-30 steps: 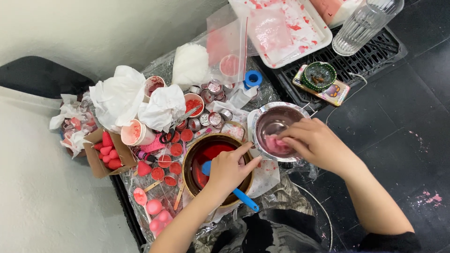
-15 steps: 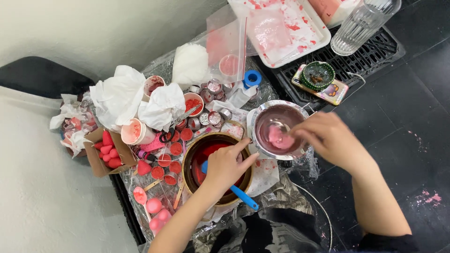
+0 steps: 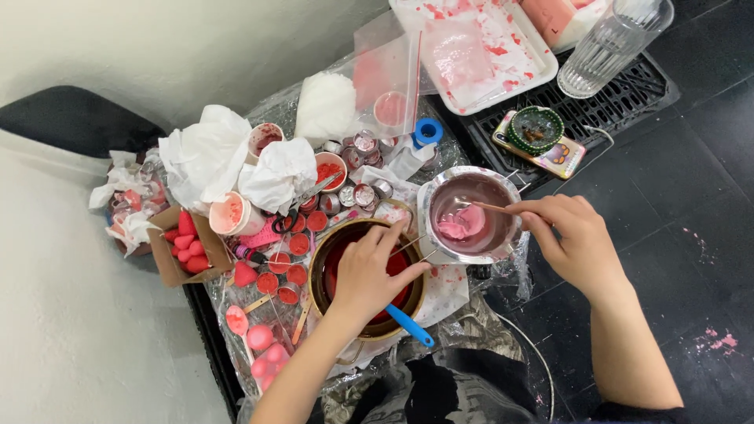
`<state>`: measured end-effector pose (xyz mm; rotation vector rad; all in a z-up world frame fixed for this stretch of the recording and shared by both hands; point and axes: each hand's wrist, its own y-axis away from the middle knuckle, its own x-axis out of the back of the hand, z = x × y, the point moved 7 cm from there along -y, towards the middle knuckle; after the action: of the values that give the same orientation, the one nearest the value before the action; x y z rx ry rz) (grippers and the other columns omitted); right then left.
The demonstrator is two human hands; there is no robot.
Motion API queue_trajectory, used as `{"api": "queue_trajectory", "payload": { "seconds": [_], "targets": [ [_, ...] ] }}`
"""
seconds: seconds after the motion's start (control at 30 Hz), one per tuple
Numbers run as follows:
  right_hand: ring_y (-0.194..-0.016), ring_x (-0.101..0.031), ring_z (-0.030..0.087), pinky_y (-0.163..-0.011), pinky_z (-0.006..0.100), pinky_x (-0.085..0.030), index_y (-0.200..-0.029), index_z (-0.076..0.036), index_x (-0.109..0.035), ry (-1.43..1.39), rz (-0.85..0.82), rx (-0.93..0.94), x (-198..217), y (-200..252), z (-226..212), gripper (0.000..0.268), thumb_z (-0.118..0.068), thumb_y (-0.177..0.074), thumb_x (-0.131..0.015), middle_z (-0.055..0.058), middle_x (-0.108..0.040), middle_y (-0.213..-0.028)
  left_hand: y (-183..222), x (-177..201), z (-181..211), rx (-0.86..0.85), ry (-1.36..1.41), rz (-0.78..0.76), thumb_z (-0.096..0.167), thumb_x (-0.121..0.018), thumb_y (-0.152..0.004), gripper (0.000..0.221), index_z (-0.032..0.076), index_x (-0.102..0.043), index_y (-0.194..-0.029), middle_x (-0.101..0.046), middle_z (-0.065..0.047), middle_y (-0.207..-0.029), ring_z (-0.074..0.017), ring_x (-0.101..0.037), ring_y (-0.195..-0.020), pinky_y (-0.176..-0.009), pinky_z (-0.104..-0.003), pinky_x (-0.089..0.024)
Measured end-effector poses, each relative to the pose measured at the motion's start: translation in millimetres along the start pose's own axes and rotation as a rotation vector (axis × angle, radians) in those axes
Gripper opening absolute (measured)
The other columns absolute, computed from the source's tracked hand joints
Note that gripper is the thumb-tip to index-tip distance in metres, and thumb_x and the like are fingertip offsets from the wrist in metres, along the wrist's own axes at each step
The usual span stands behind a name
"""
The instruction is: The person is mixing red and pink wax in different containers and pouring it as part of candle making.
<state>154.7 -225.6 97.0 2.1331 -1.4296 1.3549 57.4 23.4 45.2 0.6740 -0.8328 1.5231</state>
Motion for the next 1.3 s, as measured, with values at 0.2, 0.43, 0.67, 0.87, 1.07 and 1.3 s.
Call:
{"api": "queue_trajectory", "payload": {
  "seconds": [0.2,0.43,0.67,0.87,1.07,1.3],
  "targets": [
    [-0.064,-0.063,0.010,-0.060,0.026,-0.048,-0.119,-0.008,-0.076,-0.169,0.097,-0.173,0.0,-3.5,-0.5,0.020,-0.005,-0.103,-0.063,0.005,-0.071,-0.077,36.9,57.7,-2.6,-0.071,0.012,0.239,0.046,-0.079,-0.085,0.068,0.011,-0.060,-0.140,-0.067,-0.007,-0.112,-0.0295,-0.067,-0.101,-0.087,-0.042,-0.045],
    [-0.065,-0.059,0.004,-0.058,0.022,-0.044,-0.120,-0.007,-0.076,-0.227,0.126,-0.165,-3.3,7.3,-7.5,0.019,-0.007,-0.107,-0.063,0.003,-0.069,-0.074,130.2,101.8,-31.3,0.163,0.106,0.457,0.030,-0.084,-0.078,0.065,0.011,-0.063,-0.136,-0.070,-0.005,-0.113,-0.0184,-0.068,-0.093,-0.091,-0.040,-0.043],
    [-0.079,-0.063,0.004,-0.070,0.021,-0.048,-0.122,-0.004,-0.074,-0.365,0.133,-0.121,-17.4,32.4,-17.7,0.019,-0.006,-0.109,-0.061,0.003,-0.071,-0.085,227.1,80.1,-75.0,0.339,0.132,0.628,0.029,-0.081,-0.084,0.043,0.014,-0.071,-0.124,-0.068,0.000,-0.110,-0.0164,-0.066,-0.103,-0.097,-0.033,-0.042],
    [-0.086,-0.068,0.016,-0.077,0.029,-0.052,-0.127,-0.006,-0.073,-0.205,0.149,0.021,-27.8,62.4,-98.6,0.028,0.001,-0.103,-0.061,0.010,-0.072,-0.098,271.5,92.2,-84.9,0.430,-0.240,0.707,0.028,-0.080,-0.085,0.038,0.016,-0.073,-0.120,-0.067,-0.002,-0.114,-0.0192,-0.061,-0.109,-0.098,-0.039,-0.033],
    [-0.093,-0.072,0.025,-0.080,0.037,-0.056,-0.132,-0.011,-0.067,-0.289,-0.122,0.270,-105.0,91.5,-200.7,0.041,-0.001,-0.093,-0.061,0.010,-0.073,-0.104,290.9,74.5,-94.3,0.485,-0.224,0.676,0.026,-0.078,-0.087,0.030,0.019,-0.074,-0.116,-0.068,0.003,-0.110,-0.0174,-0.061,-0.103,-0.095,-0.039,-0.034],
    [-0.091,-0.063,0.028,-0.077,0.042,-0.049,-0.140,-0.003,-0.060,0.013,-0.300,0.531,-227.2,94.4,-268.6,0.056,-0.008,-0.084,-0.064,0.009,-0.065,-0.096,292.4,58.6,-96.1,0.487,-0.280,0.635,0.021,-0.077,-0.084,0.026,0.018,-0.074,-0.110,-0.067,0.001,-0.111,-0.0192,-0.061,-0.106,-0.093,-0.042,-0.034]
  ]
}}
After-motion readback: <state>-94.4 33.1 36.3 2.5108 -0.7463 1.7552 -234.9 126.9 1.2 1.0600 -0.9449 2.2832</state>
